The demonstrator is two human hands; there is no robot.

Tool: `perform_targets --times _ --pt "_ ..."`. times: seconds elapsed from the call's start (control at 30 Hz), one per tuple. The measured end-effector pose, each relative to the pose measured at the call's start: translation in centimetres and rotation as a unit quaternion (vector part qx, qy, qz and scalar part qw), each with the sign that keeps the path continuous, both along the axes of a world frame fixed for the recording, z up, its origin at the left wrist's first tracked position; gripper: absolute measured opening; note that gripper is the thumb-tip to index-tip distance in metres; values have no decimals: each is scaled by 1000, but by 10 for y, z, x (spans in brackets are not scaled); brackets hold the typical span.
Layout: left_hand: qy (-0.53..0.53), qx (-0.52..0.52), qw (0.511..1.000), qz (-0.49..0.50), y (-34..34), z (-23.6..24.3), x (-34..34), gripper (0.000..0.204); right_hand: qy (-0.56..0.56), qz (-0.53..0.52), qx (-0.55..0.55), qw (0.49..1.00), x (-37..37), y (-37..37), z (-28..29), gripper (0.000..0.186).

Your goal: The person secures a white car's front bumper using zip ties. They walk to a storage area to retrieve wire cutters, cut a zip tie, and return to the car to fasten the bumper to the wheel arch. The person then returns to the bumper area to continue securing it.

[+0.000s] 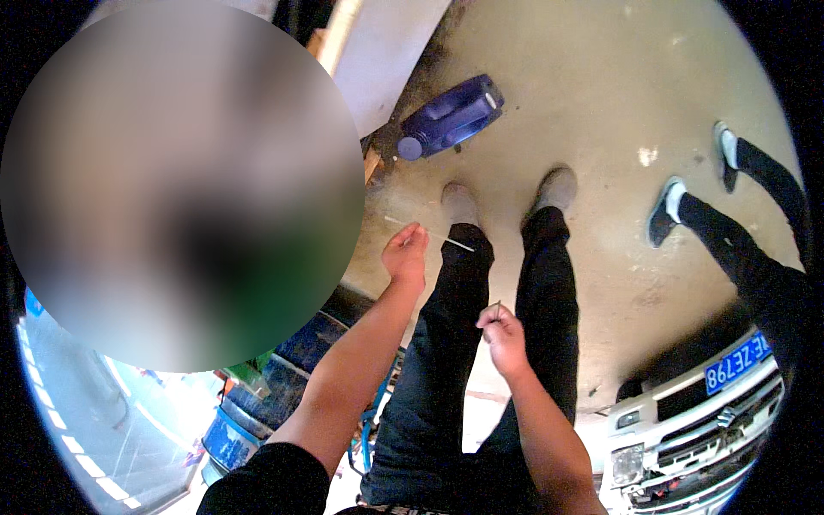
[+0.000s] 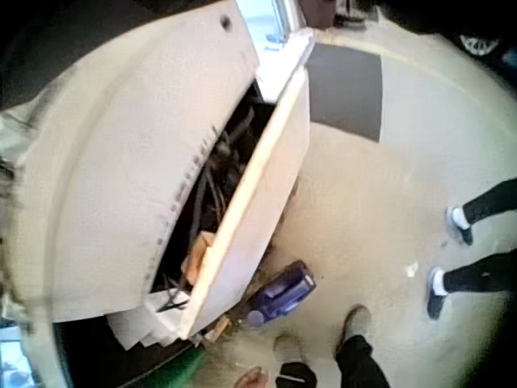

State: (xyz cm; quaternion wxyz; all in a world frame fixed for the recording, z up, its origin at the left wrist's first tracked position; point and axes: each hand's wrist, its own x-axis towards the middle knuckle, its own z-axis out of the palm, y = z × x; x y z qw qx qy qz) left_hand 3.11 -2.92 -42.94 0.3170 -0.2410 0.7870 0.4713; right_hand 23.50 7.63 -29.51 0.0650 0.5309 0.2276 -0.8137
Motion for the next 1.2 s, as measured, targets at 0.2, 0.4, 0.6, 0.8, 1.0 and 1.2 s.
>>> perform_targets --times 0.2,0.4,0.6,0.8,1.0,1.2 --pt "-160 148 961 169 73 206 15 18 -57 12 155 986 -40 36 137 46" --pt "-171 228 955 84 71 371 21 28 -22 -5 215 976 -63 64 281 28" --pt "-240 240 931 136 63 477 24 36 72 86 320 941 -63 73 390 13" --pt "-225 326 912 108 31 552 11 26 180 117 432 876 -87 58 491 9" --pt "-235 481 838 110 24 621 -22 17 155 178 367 900 -105 44 546 13" --pt "-187 535 820 -81 6 651 -40 16 124 144 358 914 -107 26 563 15"
